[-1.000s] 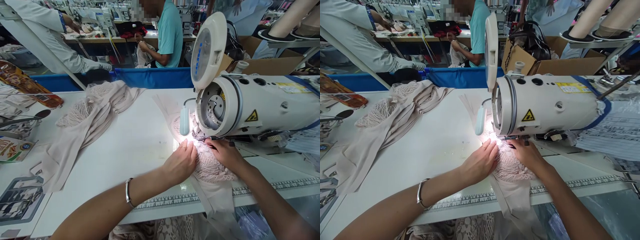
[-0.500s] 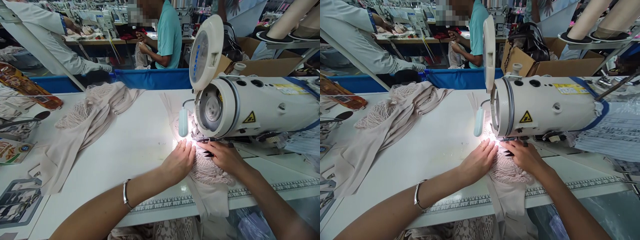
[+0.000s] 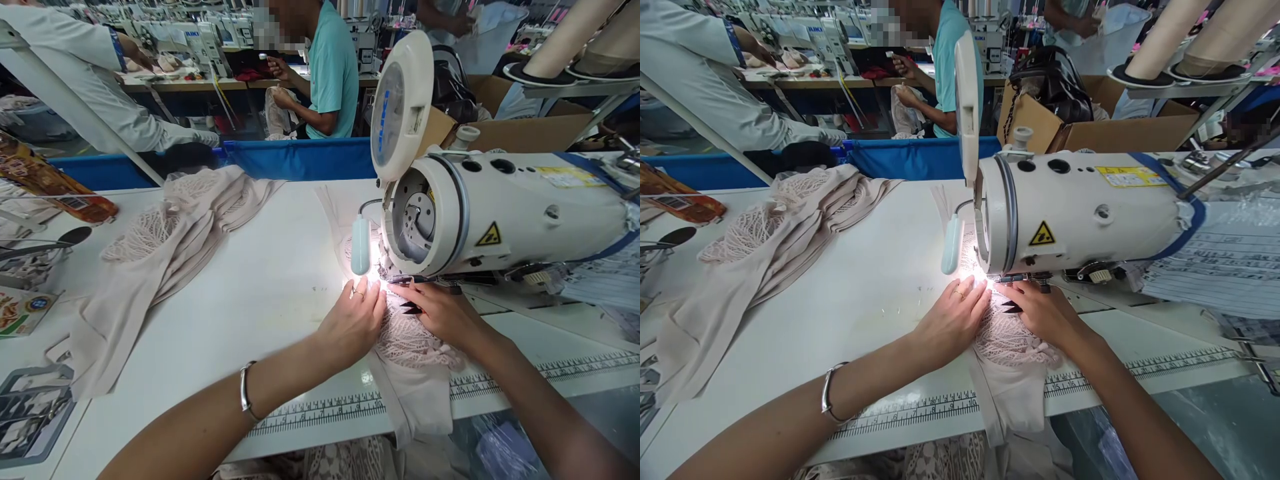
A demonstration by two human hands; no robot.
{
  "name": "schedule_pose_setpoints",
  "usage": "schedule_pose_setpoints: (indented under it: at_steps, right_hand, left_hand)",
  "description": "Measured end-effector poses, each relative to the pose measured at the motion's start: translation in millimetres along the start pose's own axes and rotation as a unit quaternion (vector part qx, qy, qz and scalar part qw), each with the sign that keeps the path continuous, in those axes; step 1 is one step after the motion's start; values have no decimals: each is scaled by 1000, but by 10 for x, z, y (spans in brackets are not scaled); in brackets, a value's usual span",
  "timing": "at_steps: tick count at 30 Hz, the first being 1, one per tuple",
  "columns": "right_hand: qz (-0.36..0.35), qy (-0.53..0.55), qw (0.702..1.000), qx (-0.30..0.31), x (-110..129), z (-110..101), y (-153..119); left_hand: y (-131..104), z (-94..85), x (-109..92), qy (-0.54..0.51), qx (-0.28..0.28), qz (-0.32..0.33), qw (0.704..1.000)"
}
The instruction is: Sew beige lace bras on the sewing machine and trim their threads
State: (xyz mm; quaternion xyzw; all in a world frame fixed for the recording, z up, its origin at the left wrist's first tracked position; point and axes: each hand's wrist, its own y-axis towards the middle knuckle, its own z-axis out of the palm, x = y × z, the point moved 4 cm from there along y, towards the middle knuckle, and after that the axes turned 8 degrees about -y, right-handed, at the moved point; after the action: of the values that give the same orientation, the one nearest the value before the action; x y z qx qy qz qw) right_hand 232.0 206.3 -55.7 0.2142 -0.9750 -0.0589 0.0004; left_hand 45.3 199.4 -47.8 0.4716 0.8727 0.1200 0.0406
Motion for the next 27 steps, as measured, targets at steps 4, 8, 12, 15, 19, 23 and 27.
schedule_pose_setpoints:
  at_steps: [4,8,12,15,19,23,27]
  right_hand:
    - [-7,2,1000,-5,14,-14,6]
    - [-19,9,1000,-20,29,-31,23]
    - [-25,14,999,-32,27,-31,29]
    - [-18,20,999,-29,8,-10,25]
    - [-17,22,999,-22,-5,8,17]
    - [-20,32,999,-14,8,7,19]
    - [-20,42,999,-18,30,2,34]
  left_hand:
    - [-2,12,4,11,-13,-1,1000]
    - [-4,27,28,19,-20,0,1000]
    - [2,27,61,11,-27,6,1000]
    - [12,27,96,4,-28,9,1000]
    - [23,21,156,-14,-32,16,999]
    - [28,15,218,-29,-34,17,999]
    - [26,21,261,-46,-24,20,998]
